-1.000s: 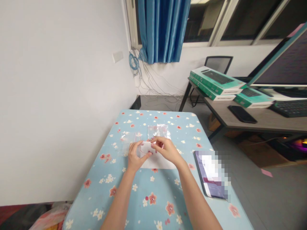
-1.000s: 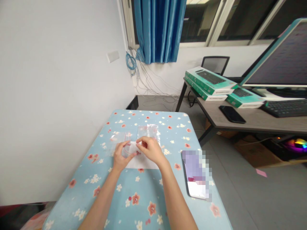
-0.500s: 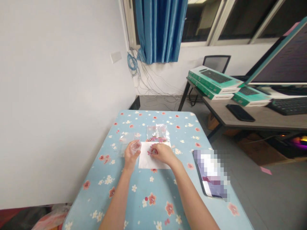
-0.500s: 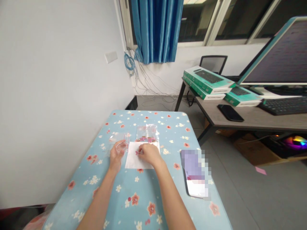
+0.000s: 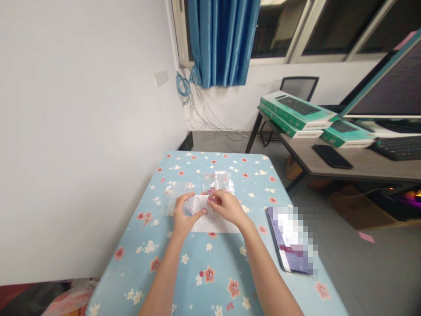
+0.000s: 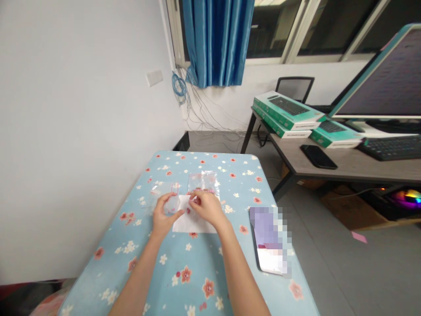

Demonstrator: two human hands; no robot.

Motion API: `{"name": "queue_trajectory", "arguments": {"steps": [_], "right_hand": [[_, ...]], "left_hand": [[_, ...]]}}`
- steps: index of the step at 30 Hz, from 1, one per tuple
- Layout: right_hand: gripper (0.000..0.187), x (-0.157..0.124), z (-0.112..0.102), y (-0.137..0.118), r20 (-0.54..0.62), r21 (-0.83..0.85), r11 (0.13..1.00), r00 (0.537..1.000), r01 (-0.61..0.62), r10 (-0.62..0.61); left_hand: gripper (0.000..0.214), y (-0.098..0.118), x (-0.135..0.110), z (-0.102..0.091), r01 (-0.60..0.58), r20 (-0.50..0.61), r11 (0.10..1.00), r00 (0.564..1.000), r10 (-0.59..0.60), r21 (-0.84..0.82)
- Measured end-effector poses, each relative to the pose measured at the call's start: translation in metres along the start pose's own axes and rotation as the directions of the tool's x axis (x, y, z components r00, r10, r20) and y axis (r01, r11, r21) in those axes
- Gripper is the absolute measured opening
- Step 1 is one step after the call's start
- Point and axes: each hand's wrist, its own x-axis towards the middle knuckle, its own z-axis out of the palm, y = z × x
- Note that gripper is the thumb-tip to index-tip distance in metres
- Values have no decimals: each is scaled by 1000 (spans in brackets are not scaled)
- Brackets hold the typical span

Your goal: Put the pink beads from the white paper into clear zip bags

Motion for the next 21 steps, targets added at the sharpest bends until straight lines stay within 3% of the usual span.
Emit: {"name": "queue_trajectory", "arguments": {"steps": [4,12,21], "right_hand": [[14,-4,-12,-11,-107,184,979,992,92,-74],[12,-5,-6,-26,-18,135,970,979,202,-201],[6,-4,-4,-21,-20,98,979,984,180,-179]], "left_hand": [[51,5,-1,3,-60,-18,995,998,62,81],[39,10,0,7,-256,-56,941,960,274,219],[40,13,-1,6,-239,-11,941,969,249,242]]}}
